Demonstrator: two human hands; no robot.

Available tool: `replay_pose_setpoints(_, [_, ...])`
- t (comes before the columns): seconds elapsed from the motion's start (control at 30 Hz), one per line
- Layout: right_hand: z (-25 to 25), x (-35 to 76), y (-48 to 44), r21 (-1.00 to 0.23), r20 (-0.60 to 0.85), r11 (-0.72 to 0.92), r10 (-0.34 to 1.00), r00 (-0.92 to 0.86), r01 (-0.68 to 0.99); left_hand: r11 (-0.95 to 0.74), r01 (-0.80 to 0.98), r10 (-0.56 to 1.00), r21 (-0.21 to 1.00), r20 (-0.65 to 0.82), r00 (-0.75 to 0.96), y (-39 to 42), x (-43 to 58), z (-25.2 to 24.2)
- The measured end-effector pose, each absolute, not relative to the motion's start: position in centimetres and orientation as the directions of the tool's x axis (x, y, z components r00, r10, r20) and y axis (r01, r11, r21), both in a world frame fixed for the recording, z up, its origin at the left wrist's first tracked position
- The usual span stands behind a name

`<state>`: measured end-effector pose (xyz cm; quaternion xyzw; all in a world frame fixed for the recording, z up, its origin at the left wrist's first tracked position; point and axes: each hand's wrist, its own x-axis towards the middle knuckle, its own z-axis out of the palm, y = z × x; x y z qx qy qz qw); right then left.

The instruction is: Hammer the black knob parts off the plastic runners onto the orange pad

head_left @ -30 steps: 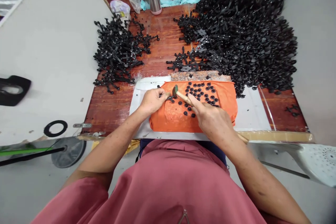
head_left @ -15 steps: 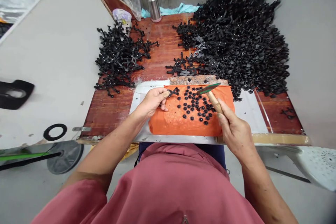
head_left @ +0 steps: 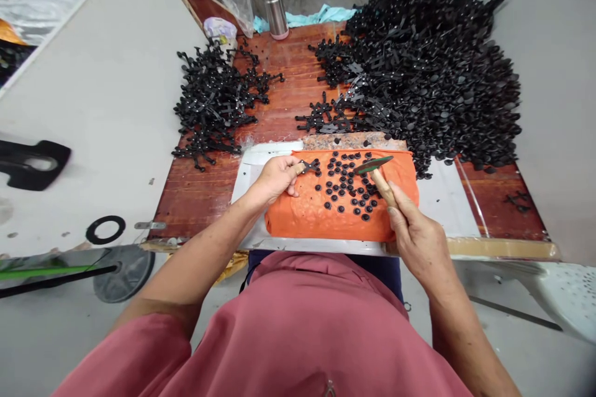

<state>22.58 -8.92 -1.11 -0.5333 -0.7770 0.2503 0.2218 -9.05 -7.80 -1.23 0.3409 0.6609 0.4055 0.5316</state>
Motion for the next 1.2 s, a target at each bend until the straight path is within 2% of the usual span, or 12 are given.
replay_pose_setpoints(0.17, [-0.9,22.2,-8.8,-0.574,0.058,0.328,0.93,-0.363,0.75,0.448,0.09,0.876,0.89,-0.416,-0.245,-7.8,-8.7,-1.2])
replay_pose_setpoints(0.3, [0.5,20.8,-8.1,-0.479,0.032,0.41,0.892,-0.451,0.776,0.445,0.101,0.872,0.89,-0.404,-0.277,-7.7,-8.5,-1.2])
replay_pose_setpoints(0.5, [2.4,17.6,-6.9,-0.348,0.115,0.567,0.816,-0.566,0.747,0.454,0.084,0.857,0.887,-0.409,-0.313,-7.6,-8.3,-1.4])
replay_pose_setpoints(0.63, [2.4,16.3,-6.6,-0.222,0.009,0.583,0.803,-0.596,0.781,0.465,0.087,0.85,0.881,-0.417,-0.322,-7.5,-8.3,-1.6])
replay_pose_setpoints(0.77, [2.6,16.3,-6.6,-0.3,0.082,0.575,0.81,-0.58,0.761,0.469,0.08,0.848,0.88,-0.423,-0.318,-7.5,-8.4,-1.6])
replay_pose_setpoints(0.9, [2.7,16.4,-6.5,-0.205,-0.004,0.585,0.801,-0.598,0.784,0.476,0.094,0.849,0.875,-0.428,-0.311,-7.5,-8.5,-1.8])
replay_pose_setpoints(1.03, [2.6,16.2,-6.7,-0.231,0.02,0.57,0.813,-0.582,0.788,0.468,0.1,0.854,0.878,-0.421,-0.304,-7.4,-8.5,-2.0])
replay_pose_setpoints(1.13, [2.5,15.9,-6.8,-0.21,-0.043,0.581,0.798,-0.601,0.787,0.48,0.112,0.852,0.87,-0.432,-0.296,-7.4,-8.5,-2.0])
replay_pose_setpoints(1.2, [2.6,16.0,-6.7,-0.287,-0.018,0.573,0.798,-0.603,0.767,0.474,0.115,0.862,0.873,-0.433,-0.264,-7.4,-8.8,-1.9])
